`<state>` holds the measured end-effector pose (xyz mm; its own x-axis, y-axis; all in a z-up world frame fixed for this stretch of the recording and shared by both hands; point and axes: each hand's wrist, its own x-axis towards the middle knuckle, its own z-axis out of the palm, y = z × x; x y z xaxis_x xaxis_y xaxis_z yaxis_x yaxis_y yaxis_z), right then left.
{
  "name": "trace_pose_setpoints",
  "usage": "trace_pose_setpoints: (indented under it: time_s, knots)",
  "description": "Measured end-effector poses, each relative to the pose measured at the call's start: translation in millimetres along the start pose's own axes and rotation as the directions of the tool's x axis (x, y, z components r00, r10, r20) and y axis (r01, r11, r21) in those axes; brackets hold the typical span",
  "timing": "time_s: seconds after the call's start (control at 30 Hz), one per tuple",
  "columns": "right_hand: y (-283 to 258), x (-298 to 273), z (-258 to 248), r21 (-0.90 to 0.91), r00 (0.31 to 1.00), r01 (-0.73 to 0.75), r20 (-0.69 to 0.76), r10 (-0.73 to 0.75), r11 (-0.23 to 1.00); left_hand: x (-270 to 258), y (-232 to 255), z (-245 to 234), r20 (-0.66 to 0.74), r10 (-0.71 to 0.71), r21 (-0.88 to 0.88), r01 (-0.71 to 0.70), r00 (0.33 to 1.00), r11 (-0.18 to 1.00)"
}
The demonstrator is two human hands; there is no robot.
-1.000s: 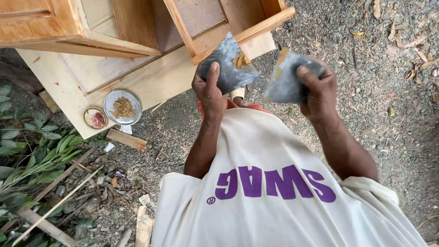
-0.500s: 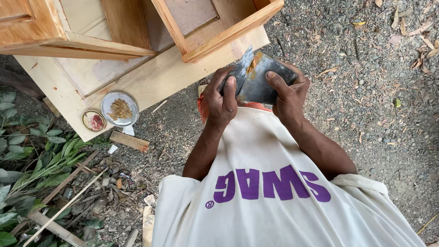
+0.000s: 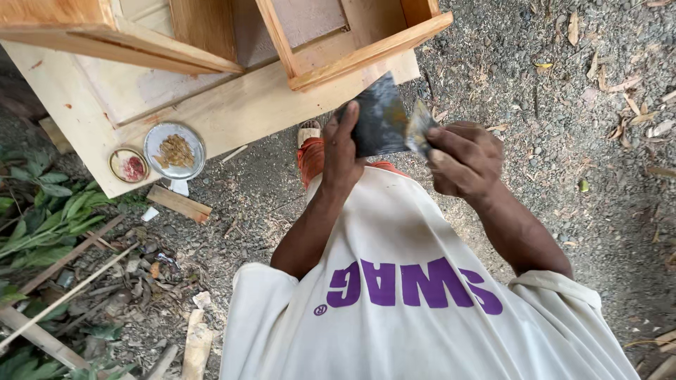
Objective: The person sands the surfaces of wooden drawers using pieces of sandpaper.
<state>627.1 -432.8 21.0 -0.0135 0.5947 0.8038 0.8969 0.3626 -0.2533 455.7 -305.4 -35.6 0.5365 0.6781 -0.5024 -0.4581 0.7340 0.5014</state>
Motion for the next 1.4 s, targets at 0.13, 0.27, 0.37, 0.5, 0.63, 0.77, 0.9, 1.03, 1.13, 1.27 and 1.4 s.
trace_pose_setpoints:
  time_s: [0.13,0.27,0.37,0.5,0.63,0.77,0.9,1.03,1.13,1.27,1.4]
  knots:
    - [13.3,-1.5,8.4,-0.067,0.975,0.137,0.184,-0.123,0.988,-2.0,2.8,19.2,0.128,-0.044,-0.11,0.058,0.991,0.992]
    - [49.1,-25.8,16.3,-0.095,0.952,0.176,0.271,-0.145,0.98,-9.0,28.5,25.1,0.186,0.025,-0.193,0.012,0.982,0.981]
    - [41.6,-27.4,13.0,-0.128,0.97,0.025,0.241,0.007,0.991,-9.7,40.7,28.3,0.198,0.171,-0.155,-0.141,0.965,0.978]
    - [10.3,-14.1,18.7,-0.024,0.984,-0.177,-0.012,0.176,0.984,-4.5,30.5,30.3,0.126,0.118,-0.071,-0.109,0.985,0.992]
    - [-0.2,-21.2,36.4,0.158,0.959,-0.278,-0.005,0.282,0.947,3.4,29.7,22.1,0.109,0.213,-0.129,-0.199,0.971,0.971]
    - [-6.7,-16.5,30.1,0.687,0.588,-0.614,0.07,0.806,0.388,8.8,38.2,7.1,-0.05,0.487,0.12,-0.479,0.872,0.869]
    - [-25.2,21.6,28.4,0.778,0.229,-0.619,0.314,0.921,-0.111,-4.8,40.7,6.8,-0.053,0.643,0.326,-0.596,0.764,0.734]
    - [-41.0,35.3,48.1,0.76,0.191,-0.636,0.322,0.927,-0.134,-14.8,45.9,5.6,-0.065,0.66,0.34,-0.605,0.749,0.72]
    - [-45.0,41.8,58.8,0.762,0.199,-0.635,0.325,0.924,-0.131,-27.9,47.0,3.6,-0.015,0.696,0.354,-0.647,0.718,0.675]
    - [-50.9,42.4,61.6,0.758,0.234,-0.646,0.304,0.923,-0.086,-37.1,47.0,6.6,0.031,0.75,0.417,-0.691,0.66,0.591]
    - [-45.6,42.7,62.8,0.782,0.306,-0.622,0.298,0.904,-0.047,-43.4,47.5,7.4,0.263,0.707,0.566,-0.699,0.656,0.438]
